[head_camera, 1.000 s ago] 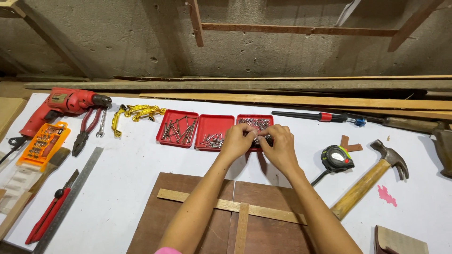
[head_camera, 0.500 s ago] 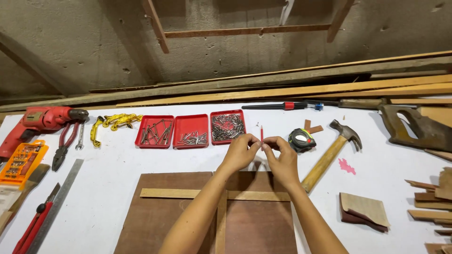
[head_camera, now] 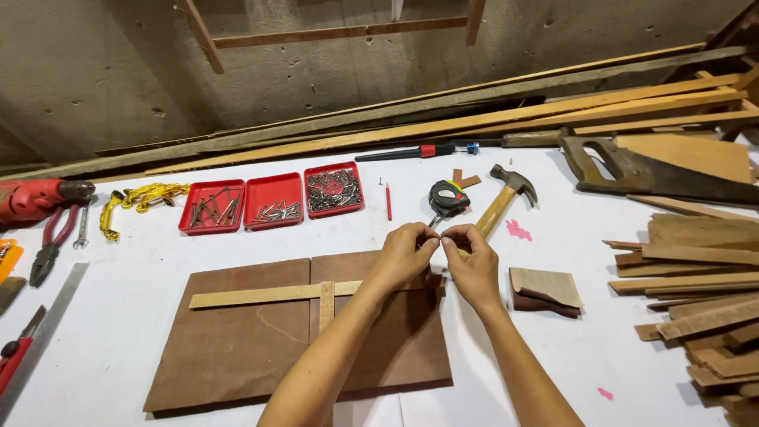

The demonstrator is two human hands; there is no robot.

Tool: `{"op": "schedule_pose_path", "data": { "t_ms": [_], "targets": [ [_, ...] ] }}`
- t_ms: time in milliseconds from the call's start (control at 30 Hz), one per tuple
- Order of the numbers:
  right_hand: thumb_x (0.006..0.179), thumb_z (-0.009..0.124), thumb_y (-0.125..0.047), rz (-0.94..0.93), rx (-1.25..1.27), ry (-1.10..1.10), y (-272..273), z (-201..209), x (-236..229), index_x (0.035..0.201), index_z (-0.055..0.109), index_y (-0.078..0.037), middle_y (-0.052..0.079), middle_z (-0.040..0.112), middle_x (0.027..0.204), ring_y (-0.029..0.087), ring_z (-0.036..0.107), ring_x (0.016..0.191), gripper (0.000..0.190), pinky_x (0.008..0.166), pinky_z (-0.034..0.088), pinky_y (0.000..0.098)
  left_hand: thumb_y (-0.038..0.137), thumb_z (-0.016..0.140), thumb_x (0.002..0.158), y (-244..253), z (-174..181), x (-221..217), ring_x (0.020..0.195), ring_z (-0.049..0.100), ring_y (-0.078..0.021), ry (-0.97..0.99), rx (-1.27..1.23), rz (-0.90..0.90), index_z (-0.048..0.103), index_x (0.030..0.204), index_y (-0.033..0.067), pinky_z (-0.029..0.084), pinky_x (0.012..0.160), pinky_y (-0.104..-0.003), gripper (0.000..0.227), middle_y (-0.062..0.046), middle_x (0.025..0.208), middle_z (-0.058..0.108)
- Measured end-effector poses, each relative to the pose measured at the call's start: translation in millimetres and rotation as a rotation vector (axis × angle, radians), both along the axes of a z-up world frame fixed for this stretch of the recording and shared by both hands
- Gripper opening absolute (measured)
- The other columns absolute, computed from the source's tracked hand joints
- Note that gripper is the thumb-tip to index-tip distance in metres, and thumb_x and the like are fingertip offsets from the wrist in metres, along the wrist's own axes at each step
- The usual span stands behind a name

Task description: Measure wood strips and assemble a frame structure using a measuring tape, pencil, and hammer.

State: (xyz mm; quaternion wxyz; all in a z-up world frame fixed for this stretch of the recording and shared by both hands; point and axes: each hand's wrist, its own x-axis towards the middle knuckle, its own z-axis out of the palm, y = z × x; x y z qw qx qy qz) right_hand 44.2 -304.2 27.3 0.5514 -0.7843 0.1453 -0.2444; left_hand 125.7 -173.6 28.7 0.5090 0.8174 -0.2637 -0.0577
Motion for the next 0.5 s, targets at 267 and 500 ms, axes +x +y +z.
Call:
{"op": "schedule_pose_path", "data": {
  "t_ms": [267, 500],
  "targets": [
    [0.096, 0.067, -0.012, -0.071, -0.09, -0.026, -52.3, -19.3, -25.1, 0.106, 0.066, -0.005, 0.006, 0.078, 0.099, 0.016, 0.076, 0.095, 0.013, 0.086, 0.058, 0.0305, 0.015, 0.07, 0.086, -52.3, -10.0, -20.2, 0.089, 0.07, -0.0319, -0.143, -0.038, -0.037, 0.071, 0.098, 0.0012, 0.056, 0.08, -0.042, 0.018, -0.017, 0.095, 0.07],
    [0.093, 0.068, -0.011, -0.166, -0.126, -0.005, -104.8, -31.6, -11.9, 0.107, 0.068, -0.006, 0.007, 0.077, 0.097, 0.018, 0.075, 0.088, 0.015, 0.082, 0.057, 0.0322, 0.01, 0.067, 0.087, -121.6, -19.8, -10.5, 0.097, 0.064, -0.0382, -0.295, 0.02, -0.052, 0.068, 0.106, 0.0024, 0.054, 0.085, -0.047, 0.02, -0.019, 0.102, 0.065]
  ]
}}
